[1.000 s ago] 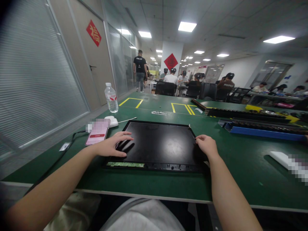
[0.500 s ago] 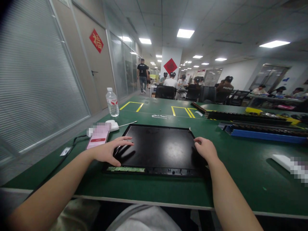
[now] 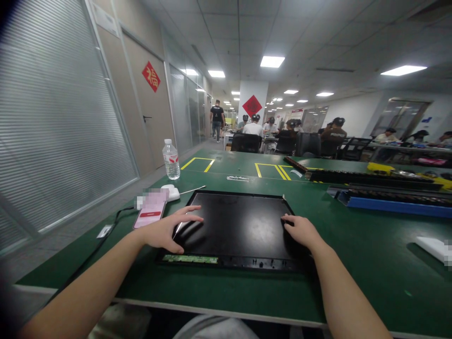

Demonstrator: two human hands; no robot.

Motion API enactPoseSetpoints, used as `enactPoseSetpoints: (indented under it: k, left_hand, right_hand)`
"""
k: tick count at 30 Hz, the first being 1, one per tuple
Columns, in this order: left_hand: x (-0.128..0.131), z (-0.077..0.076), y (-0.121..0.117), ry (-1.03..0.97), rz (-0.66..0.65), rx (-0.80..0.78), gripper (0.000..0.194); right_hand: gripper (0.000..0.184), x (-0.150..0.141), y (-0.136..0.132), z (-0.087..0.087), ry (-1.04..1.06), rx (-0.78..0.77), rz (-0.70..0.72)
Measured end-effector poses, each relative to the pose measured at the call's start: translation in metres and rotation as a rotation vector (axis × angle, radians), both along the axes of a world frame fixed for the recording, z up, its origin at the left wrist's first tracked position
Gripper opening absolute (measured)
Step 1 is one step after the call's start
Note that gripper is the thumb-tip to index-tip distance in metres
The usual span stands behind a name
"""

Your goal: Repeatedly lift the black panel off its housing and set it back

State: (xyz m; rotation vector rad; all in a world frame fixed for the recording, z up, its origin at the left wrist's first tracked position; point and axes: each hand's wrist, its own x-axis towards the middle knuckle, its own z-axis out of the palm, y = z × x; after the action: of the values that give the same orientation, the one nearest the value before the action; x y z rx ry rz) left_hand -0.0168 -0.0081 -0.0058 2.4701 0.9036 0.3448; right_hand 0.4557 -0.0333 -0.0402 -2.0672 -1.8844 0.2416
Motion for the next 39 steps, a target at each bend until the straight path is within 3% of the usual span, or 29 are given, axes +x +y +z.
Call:
enactPoseSetpoints:
  k: [17,25,32,39]
  left_hand:
    - [-0.001,-0.003,-0.001,-0.022,0.014,0.010,0.086]
    - [-0.002,-0.020,0.015,0.016,0.269,0.066,0.059]
    - [-0.003,-0.031,0.029,0.061,0.446,0.211,0.053]
    - [-0.001,-0.032,0.031,0.083,0.465,0.208,0.057]
  right_hand:
    - [0.036,0.003,0.002,-0.006,0.041,0.058,0.025]
    - [0.035,0.007,0.004,-0.006,-0.142,0.207,-0.097]
    - [0.032,0.017,0.006,-0.012,-0.067,0.055,-0.239]
    - [0.033,0.017,0.008,-0.012,0.042,0.021,-0.260]
